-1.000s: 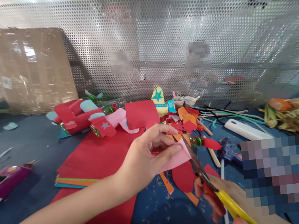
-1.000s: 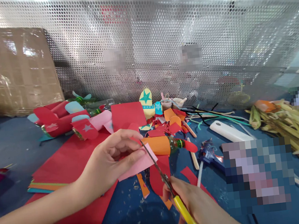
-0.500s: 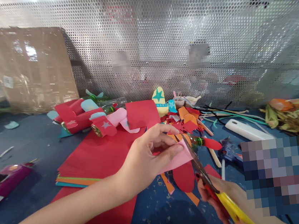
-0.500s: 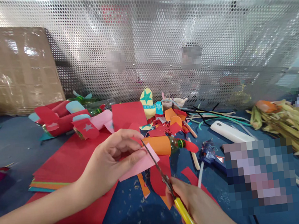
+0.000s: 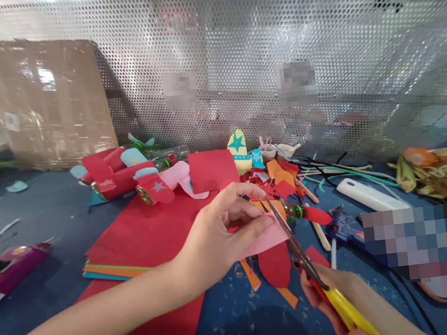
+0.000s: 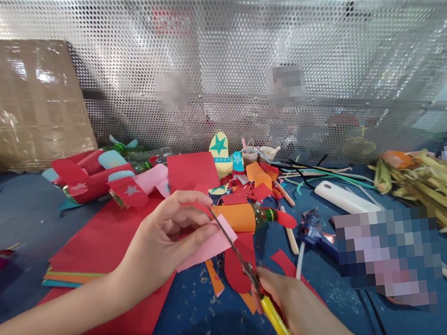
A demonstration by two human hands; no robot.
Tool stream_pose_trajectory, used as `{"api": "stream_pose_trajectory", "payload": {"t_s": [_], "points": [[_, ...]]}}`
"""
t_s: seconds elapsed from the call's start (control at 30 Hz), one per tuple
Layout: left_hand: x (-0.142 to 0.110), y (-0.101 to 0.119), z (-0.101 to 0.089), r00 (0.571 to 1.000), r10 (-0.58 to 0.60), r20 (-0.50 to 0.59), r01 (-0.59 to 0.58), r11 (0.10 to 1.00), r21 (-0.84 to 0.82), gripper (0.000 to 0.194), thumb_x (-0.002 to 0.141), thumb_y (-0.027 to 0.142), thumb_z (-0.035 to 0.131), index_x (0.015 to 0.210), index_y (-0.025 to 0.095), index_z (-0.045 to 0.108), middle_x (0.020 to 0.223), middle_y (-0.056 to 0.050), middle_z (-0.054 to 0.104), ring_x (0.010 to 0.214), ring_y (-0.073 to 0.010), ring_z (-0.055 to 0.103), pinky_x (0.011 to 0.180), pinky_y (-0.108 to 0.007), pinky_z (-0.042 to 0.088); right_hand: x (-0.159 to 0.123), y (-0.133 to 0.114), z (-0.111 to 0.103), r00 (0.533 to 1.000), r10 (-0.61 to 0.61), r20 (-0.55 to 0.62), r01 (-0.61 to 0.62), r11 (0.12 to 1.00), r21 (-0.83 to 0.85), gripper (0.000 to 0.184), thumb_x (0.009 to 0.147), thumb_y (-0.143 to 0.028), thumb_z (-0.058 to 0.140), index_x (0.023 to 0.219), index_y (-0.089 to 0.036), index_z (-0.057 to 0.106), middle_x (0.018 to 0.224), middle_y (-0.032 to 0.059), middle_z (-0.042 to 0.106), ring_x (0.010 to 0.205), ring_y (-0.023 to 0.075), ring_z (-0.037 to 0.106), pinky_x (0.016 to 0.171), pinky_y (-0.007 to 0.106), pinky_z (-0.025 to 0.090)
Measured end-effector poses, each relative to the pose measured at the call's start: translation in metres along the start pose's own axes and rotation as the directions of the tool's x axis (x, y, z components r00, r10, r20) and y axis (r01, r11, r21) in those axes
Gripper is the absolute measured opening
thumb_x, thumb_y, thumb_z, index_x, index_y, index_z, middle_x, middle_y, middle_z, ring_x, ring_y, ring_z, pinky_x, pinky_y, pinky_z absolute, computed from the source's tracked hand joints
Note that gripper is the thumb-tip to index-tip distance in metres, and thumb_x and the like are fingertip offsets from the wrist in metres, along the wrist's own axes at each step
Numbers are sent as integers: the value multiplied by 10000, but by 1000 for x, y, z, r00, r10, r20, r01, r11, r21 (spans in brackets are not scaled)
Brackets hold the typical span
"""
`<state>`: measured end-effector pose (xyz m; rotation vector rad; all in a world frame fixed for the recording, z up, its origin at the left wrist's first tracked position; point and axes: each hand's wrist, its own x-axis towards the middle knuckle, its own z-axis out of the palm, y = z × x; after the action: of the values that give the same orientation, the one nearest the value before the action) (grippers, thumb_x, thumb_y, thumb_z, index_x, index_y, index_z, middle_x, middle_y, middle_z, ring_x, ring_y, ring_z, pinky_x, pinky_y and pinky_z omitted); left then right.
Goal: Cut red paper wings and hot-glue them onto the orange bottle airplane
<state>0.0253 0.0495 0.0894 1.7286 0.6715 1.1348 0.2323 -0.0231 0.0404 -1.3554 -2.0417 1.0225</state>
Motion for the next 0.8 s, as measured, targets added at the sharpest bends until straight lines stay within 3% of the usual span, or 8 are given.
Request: {"api": "stream_pose_trajectory", "payload": {"t_s": [0.2, 0.4, 0.67, 0.8], "points": [[0, 0, 0, 1000, -5, 2, 5, 1000, 1, 201, 830, 187, 624, 998, 207, 516, 677, 39, 619, 599, -93, 578, 565, -197, 462, 2, -9, -3, 1000, 5, 17, -7, 997, 71, 802, 521, -985, 216, 697, -229, 419, 615, -14, 401, 523, 137, 354, 469, 277, 320], [0, -1, -1, 1000, -2, -1, 2, 1000, -10, 208, 827, 172, 632, 995, 213, 515, 674, 45, 620, 590, -82, 578, 563, -182, 465, -1, -12, 0, 992, 127, 10, -126, 972, 198, 821, 441, -1002, 269, 672, -224, 391, 624, -34, 334, 544, 113, 292, 382, 220, 205], [1, -4, -2, 1000, -8, -3, 8, 1000, 18, 217, 837, 189, 634, 1018, 224, 519, 699, 42, 627, 635, -85, 602, 595, -179, 475, -4, -13, 2, 985, 171, -12, -166, 967, 193, 828, 442, -1001, 259, 690, -222, 390, 591, -61, 280, 520, 101, 233, 412, 241, 192], [1, -6, -1, 1000, -9, -5, 9, 1000, 17, 276, 850, 221, 622, 1090, 232, 486, 685, 46, 607, 619, -97, 592, 587, -197, 476, -6, -11, 2, 983, 175, -48, -167, 976, 138, 815, 477, -996, 211, 638, -216, 384, 569, -40, 357, 499, 98, 289, 432, 257, 192]]}}
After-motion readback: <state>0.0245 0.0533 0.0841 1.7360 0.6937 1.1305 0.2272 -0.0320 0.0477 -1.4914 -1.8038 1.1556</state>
